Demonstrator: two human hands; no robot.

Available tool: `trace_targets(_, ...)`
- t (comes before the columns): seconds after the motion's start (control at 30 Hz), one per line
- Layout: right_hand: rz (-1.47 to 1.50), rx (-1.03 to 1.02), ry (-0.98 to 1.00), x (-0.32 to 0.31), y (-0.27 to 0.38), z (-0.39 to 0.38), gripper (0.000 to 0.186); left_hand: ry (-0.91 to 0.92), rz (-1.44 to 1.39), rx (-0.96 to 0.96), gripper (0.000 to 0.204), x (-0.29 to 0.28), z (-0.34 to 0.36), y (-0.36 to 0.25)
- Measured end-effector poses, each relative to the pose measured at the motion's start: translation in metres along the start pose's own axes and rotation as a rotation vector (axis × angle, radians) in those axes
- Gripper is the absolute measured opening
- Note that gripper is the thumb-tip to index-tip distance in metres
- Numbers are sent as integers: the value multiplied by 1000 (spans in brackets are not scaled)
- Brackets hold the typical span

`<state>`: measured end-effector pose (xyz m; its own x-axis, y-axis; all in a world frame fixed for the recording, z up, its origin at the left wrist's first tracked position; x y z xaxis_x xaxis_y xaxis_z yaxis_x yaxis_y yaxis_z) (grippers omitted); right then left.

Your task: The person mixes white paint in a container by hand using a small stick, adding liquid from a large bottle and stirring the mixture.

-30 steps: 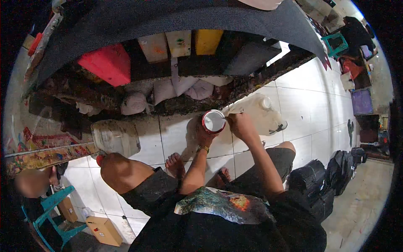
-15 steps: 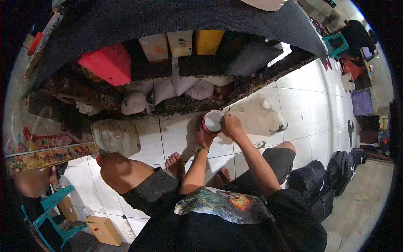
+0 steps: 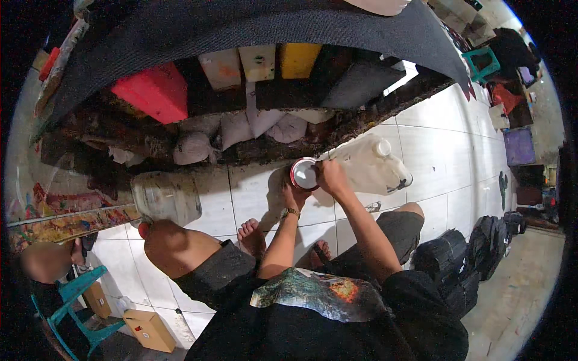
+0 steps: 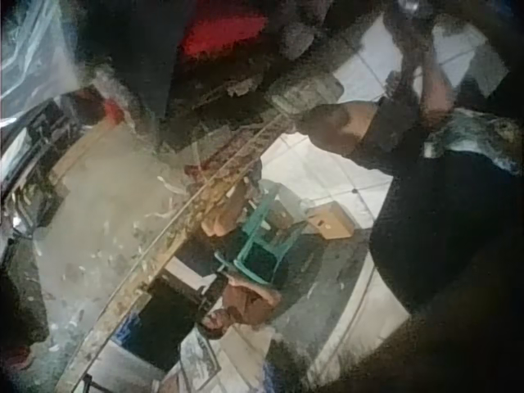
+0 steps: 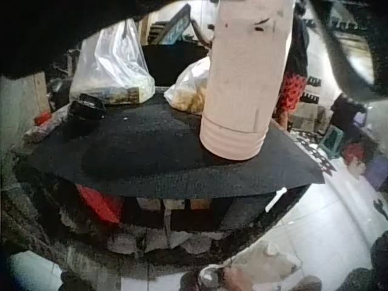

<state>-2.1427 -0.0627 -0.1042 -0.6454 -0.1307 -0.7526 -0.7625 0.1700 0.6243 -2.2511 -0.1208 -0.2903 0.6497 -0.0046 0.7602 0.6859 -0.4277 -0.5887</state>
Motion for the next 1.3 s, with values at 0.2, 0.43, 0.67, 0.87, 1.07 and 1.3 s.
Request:
trace_targets(0.2,-74,-126,156,2,-31,-18,14,-26,-350,-277,92,48,-14,18)
trace_targets(0.43,-117,-4,97,2,-10,-11,16,-248,1180,132,114,6,-3,-13)
trace_targets(0.67,-182,-9,71,-4,13,-12,19,-307,875,129,103,-24,1,-8)
trace_targets(0.87,31,-121,-39,4,-25,2,16,-194,443,169,99,-16,20,18)
trace_targets(1.07,-62,-171,168,25,4,1,18,-75,931,264,87,-15,11,-6)
trace_targets(1.3,-162,-7,-63,-9,-17,-19,14,-116,370,-102,92,51,-14,-24)
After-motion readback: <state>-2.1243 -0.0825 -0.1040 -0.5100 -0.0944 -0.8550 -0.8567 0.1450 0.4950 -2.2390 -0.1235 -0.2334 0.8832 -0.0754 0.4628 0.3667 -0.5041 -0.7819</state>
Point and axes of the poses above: each hand's wrist, its own z-axis towards the middle knuckle, its own x-axis out of the palm, y = z × x, the point moved 8 cm from there along z, towards the middle knuckle, and after that the axes turned 14 degrees about z, right-handed, at the moved point
